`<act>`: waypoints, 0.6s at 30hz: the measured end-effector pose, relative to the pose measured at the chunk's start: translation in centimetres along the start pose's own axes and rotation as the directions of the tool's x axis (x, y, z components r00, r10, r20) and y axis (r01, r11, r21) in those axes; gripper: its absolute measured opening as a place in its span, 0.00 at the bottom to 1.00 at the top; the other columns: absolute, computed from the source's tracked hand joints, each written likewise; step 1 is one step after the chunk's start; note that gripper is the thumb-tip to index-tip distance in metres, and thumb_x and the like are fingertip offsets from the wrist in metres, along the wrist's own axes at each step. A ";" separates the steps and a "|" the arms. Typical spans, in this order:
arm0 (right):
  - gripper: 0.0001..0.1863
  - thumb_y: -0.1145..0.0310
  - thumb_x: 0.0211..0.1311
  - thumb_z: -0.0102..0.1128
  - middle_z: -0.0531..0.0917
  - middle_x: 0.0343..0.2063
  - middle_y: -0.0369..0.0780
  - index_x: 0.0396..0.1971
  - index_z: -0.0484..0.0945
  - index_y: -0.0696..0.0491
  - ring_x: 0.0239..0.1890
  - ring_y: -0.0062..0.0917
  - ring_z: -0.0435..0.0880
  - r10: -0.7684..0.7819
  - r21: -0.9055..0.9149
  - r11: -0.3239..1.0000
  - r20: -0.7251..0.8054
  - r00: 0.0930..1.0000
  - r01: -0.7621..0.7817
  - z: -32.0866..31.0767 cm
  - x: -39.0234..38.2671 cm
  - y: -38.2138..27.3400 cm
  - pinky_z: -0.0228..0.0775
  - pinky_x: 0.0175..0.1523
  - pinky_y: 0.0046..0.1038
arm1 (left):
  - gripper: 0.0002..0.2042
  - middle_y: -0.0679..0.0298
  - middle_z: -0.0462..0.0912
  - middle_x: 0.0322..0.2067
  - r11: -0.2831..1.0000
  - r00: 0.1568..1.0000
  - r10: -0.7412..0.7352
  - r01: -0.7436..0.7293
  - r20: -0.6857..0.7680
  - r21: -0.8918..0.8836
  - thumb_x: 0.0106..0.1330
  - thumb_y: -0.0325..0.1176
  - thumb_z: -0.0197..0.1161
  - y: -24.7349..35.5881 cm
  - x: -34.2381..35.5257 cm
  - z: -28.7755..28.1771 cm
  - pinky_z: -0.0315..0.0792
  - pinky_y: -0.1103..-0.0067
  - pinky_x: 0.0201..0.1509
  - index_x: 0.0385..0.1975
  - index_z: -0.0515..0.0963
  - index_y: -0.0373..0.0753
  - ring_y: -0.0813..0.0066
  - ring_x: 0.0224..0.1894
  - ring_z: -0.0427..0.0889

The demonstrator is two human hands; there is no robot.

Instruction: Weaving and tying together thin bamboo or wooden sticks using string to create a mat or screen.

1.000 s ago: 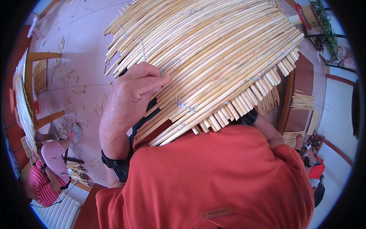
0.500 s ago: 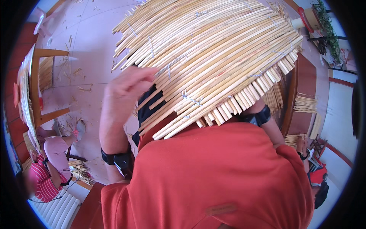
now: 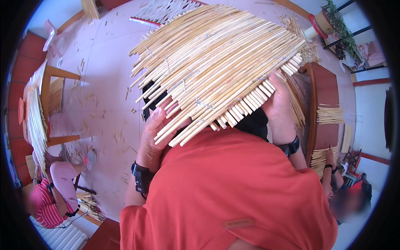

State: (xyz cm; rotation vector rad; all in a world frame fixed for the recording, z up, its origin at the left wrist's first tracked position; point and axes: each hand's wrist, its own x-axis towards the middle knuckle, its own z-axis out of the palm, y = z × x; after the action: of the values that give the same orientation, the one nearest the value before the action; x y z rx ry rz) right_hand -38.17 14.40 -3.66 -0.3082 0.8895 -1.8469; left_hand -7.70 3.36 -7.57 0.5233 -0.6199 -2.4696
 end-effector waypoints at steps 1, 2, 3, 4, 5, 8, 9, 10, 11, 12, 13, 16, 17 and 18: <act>0.31 0.65 0.60 0.66 0.77 0.54 0.45 0.62 0.67 0.59 0.56 0.34 0.77 -0.048 -0.188 0.982 -0.118 0.992 0.025 0.5 0.2 0.0 0.68 0.64 0.37 | 0.45 0.48 0.61 0.68 0.999 1.000 -0.022 0.022 -0.001 -0.037 0.63 0.46 0.67 -0.2 -0.2 -0.2 0.69 0.59 0.66 0.72 0.48 0.32 0.55 0.68 0.66; 0.28 0.71 0.59 0.64 0.79 0.51 0.45 0.59 0.69 0.61 0.51 0.33 0.80 -0.110 -0.164 0.982 -0.094 0.989 0.094 1.0 0.4 0.1 0.72 0.60 0.35 | 0.45 0.49 0.61 0.68 1.000 1.000 -0.008 0.007 -0.025 -0.031 0.62 0.45 0.68 -0.1 -0.7 0.3 0.68 0.59 0.67 0.72 0.49 0.33 0.55 0.68 0.66; 0.28 0.71 0.59 0.64 0.79 0.51 0.45 0.59 0.69 0.61 0.51 0.33 0.80 -0.125 -0.166 0.980 -0.082 0.989 0.110 1.5 0.3 0.1 0.72 0.60 0.35 | 0.45 0.50 0.61 0.68 1.000 0.999 0.003 -0.004 -0.043 -0.027 0.61 0.44 0.69 -0.3 -0.9 0.6 0.68 0.59 0.67 0.72 0.49 0.34 0.55 0.68 0.66; 0.28 0.72 0.58 0.64 0.79 0.50 0.45 0.58 0.69 0.61 0.52 0.33 0.80 -0.201 -0.199 0.961 -0.023 0.979 0.193 2.0 0.0 0.1 0.72 0.60 0.35 | 0.45 0.50 0.61 0.68 0.999 0.998 0.012 -0.014 -0.065 -0.029 0.60 0.42 0.71 -0.7 -1.1 -0.5 0.67 0.59 0.68 0.72 0.50 0.34 0.54 0.68 0.65; 0.28 0.72 0.57 0.65 0.79 0.50 0.45 0.58 0.69 0.62 0.52 0.33 0.80 -0.270 -0.224 0.936 0.036 0.962 0.271 2.2 -0.3 0.3 0.72 0.60 0.35 | 0.46 0.50 0.62 0.68 0.997 0.995 0.012 -0.020 -0.103 -0.071 0.58 0.39 0.72 -0.9 -1.3 -0.4 0.68 0.59 0.67 0.71 0.50 0.33 0.54 0.68 0.66; 0.32 0.73 0.55 0.64 0.79 0.51 0.45 0.60 0.66 0.62 0.54 0.33 0.79 -0.246 -0.270 0.934 -0.010 0.969 0.235 1.3 -0.8 -0.3 0.71 0.61 0.35 | 0.48 0.49 0.65 0.66 0.997 0.992 0.024 -0.032 -0.123 -0.068 0.54 0.36 0.75 -0.7 -1.1 0.0 0.71 0.59 0.65 0.71 0.51 0.31 0.53 0.66 0.68; 0.33 0.73 0.54 0.64 0.78 0.51 0.45 0.61 0.65 0.62 0.54 0.33 0.79 -0.240 -0.293 0.930 -0.034 0.970 0.220 1.5 -1.4 -0.5 0.71 0.61 0.35 | 0.50 0.48 0.65 0.66 0.999 0.995 -0.001 -0.004 -0.095 -0.049 0.51 0.37 0.77 -0.2 -1.0 0.6 0.69 0.63 0.67 0.71 0.51 0.29 0.54 0.66 0.68; 0.31 0.75 0.54 0.64 0.79 0.48 0.44 0.59 0.66 0.61 0.53 0.30 0.79 -0.260 -0.253 0.940 -0.094 0.961 0.229 2.3 -2.5 -0.8 0.70 0.61 0.33 | 0.50 0.47 0.65 0.66 1.000 0.992 -0.018 0.018 -0.127 0.004 0.51 0.37 0.77 -0.1 -1.2 0.3 0.68 0.64 0.68 0.71 0.51 0.29 0.54 0.66 0.68; 0.32 0.75 0.53 0.64 0.79 0.48 0.44 0.60 0.66 0.62 0.52 0.30 0.80 -0.286 -0.266 0.932 -0.126 0.950 0.245 2.9 -3.5 -1.3 0.71 0.61 0.33 | 0.51 0.47 0.65 0.66 0.998 0.986 -0.030 0.040 -0.163 0.058 0.50 0.37 0.77 -0.1 -1.7 0.2 0.66 0.66 0.69 0.71 0.51 0.29 0.55 0.67 0.68; 0.32 0.75 0.53 0.63 0.79 0.48 0.45 0.60 0.66 0.62 0.52 0.31 0.80 -0.304 -0.285 0.918 -0.062 0.951 0.275 3.8 -4.6 -2.2 0.71 0.60 0.33 | 0.51 0.47 0.65 0.66 0.994 0.974 -0.051 0.071 -0.223 0.085 0.49 0.36 0.77 0.1 -2.7 1.0 0.63 0.66 0.71 0.71 0.51 0.29 0.54 0.67 0.68; 0.31 0.75 0.53 0.63 0.80 0.49 0.46 0.60 0.66 0.63 0.52 0.32 0.81 -0.321 -0.302 0.903 0.000 0.947 0.306 4.3 -5.3 -3.1 0.72 0.60 0.34 | 0.48 0.48 0.65 0.66 0.998 0.985 -0.062 0.067 -0.164 0.022 0.51 0.33 0.76 0.3 -3.2 2.5 0.63 0.65 0.71 0.70 0.54 0.31 0.53 0.67 0.67; 0.30 0.74 0.54 0.64 0.80 0.49 0.47 0.59 0.68 0.63 0.51 0.34 0.81 -0.310 -0.271 0.916 -0.010 0.951 0.296 4.0 -3.7 -3.4 0.73 0.59 0.35 | 0.42 0.48 0.67 0.65 0.999 0.993 0.025 -0.021 -0.113 0.039 0.54 0.29 0.73 1.2 -2.5 3.4 0.65 0.64 0.70 0.70 0.58 0.35 0.53 0.66 0.69; 0.30 0.73 0.55 0.64 0.80 0.49 0.47 0.59 0.68 0.63 0.51 0.34 0.81 -0.285 -0.213 0.938 -0.022 0.958 0.274 3.6 -2.4 -3.1 0.74 0.58 0.35 | 0.42 0.47 0.68 0.64 0.996 0.989 0.085 -0.080 -0.124 0.041 0.55 0.28 0.71 1.4 -1.7 4.2 0.67 0.64 0.68 0.70 0.57 0.34 0.53 0.65 0.71; 0.30 0.72 0.56 0.65 0.81 0.48 0.47 0.59 0.68 0.63 0.49 0.34 0.82 -0.254 -0.238 0.948 -0.157 0.954 0.213 2.4 -0.3 -2.6 0.75 0.57 0.35 | 0.41 0.46 0.68 0.64 0.993 0.986 0.110 -0.102 -0.129 0.066 0.56 0.28 0.70 1.7 -0.3 4.3 0.68 0.64 0.68 0.70 0.55 0.34 0.54 0.65 0.71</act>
State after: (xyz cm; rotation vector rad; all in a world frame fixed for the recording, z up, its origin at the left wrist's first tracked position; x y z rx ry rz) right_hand -38.42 14.17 -0.15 -0.3966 1.2350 -2.0235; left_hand -8.81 3.60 -3.08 0.6549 -0.6510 -2.3016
